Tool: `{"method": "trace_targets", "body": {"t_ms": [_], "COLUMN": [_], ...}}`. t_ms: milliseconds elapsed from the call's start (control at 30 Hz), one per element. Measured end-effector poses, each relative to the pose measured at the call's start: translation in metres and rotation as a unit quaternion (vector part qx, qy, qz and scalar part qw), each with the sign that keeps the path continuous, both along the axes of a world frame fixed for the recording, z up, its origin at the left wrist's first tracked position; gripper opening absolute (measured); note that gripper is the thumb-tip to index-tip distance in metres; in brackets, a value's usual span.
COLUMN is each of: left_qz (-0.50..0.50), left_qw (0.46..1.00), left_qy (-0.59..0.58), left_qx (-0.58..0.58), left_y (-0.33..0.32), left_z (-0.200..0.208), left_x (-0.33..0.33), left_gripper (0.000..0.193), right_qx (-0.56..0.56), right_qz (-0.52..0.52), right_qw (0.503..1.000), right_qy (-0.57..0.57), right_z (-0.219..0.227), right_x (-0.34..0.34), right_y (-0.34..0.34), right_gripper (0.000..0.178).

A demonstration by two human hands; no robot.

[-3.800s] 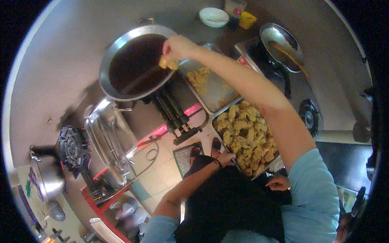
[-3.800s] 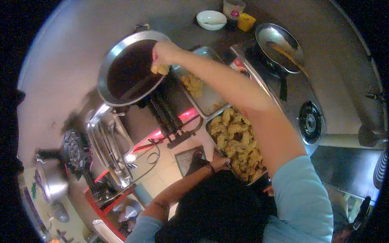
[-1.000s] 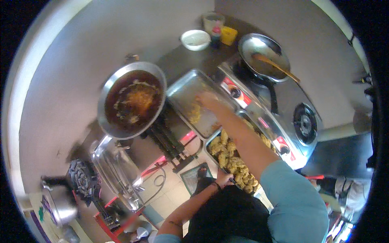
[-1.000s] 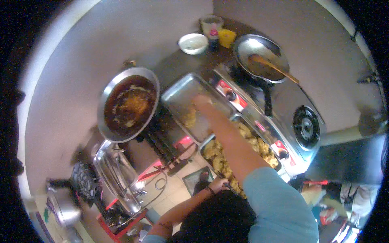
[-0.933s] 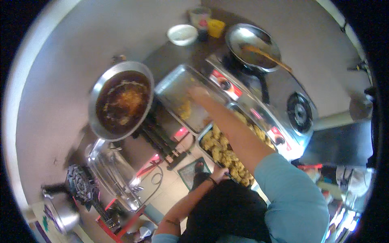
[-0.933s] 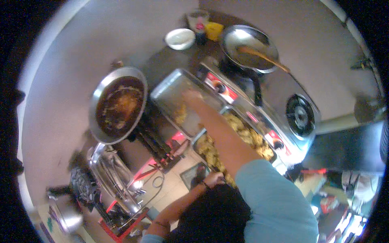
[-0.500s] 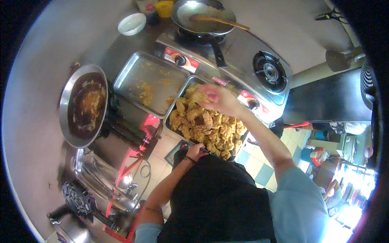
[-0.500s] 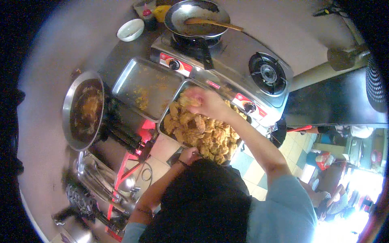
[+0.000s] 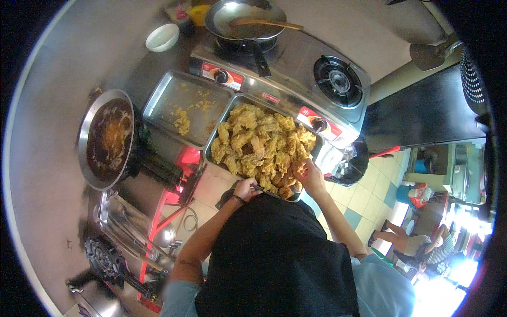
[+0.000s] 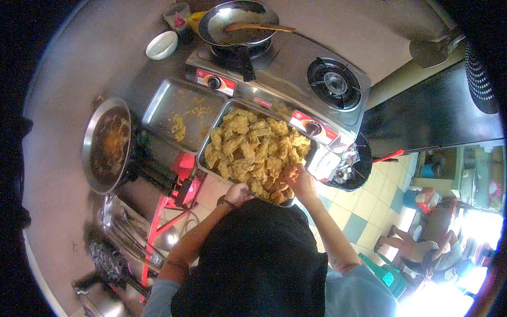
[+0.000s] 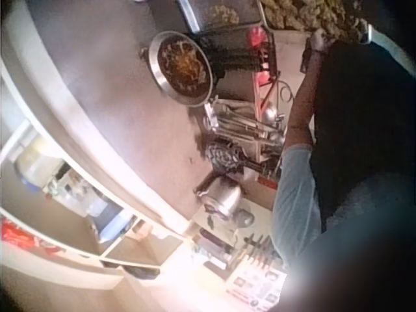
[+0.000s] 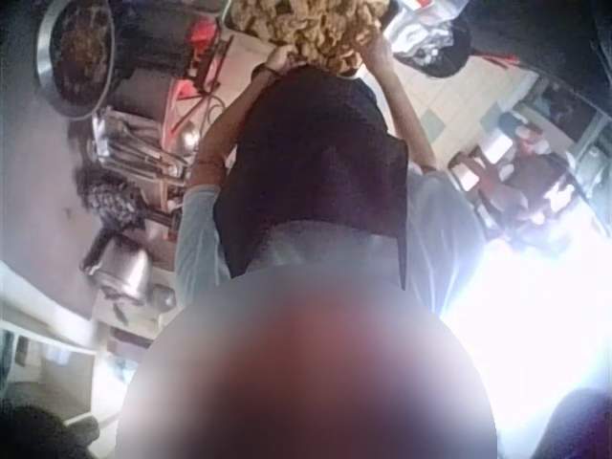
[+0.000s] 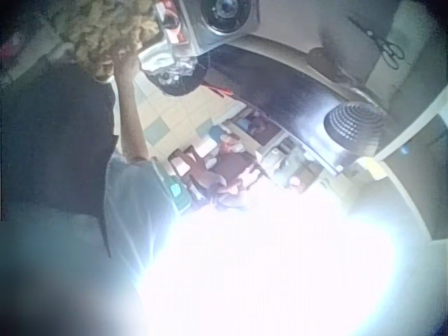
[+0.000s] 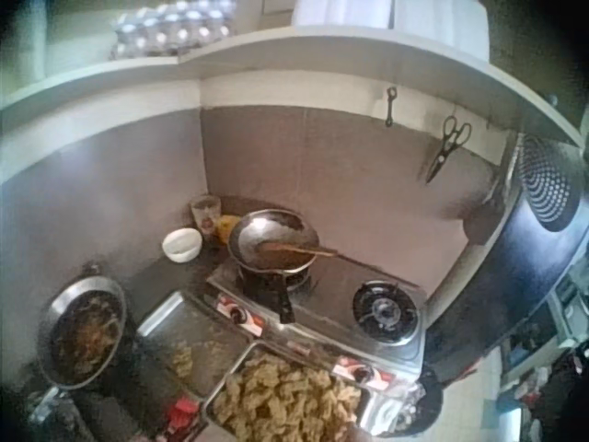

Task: The person washes a pan in the sink using a sponge and water, then retrieves a tray of breaded food from a refrigerator. They place the tray on the counter and transfer pieces of the food into a pot of hot oil on the stove to fry.

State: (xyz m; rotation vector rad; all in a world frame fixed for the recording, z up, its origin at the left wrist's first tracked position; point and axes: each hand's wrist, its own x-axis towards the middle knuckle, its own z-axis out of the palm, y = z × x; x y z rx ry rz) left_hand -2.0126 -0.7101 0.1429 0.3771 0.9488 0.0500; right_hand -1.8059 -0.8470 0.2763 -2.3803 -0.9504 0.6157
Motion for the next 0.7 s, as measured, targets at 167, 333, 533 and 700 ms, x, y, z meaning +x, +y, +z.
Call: {"method": "trace_targets", "body": {"t_ms": [167,333,533,700], "left_qz": [-0.003,0.023,0.022,0.03], "left_qw": [1.0,1.0,0.999,0.999], "left_qy": [0.012,0.009,0.02,-0.01], "left_qx": [0.018,-0.008,0.015,0.011], "left_y": [-0.001,-0.003,-0.004,-0.003], "left_z": [-0.003,-0.014,-0.02,-0.012], "left_x": [0.002,0.003,0.002,0.003], "left_gripper": [0.012,0.014,0.014,0.013], "right_qx": [0.104,0.078,-0.054,-0.005], "right_qz": [0.157,0.385,0.411,0.355], "right_qw": [0.971,0.883,0.879,0.926], "right_qy": [-0.15,-0.256,-0.235,-0.126], "right_z": [0.029,0.016,0.002,0.038], "right_x": [-0.012,-0.047,-0.063,-0.048], "right_y": [0.041,0.115,0.139,0.132], "right_gripper": [0.028,0.022,0.018,0.021]}}
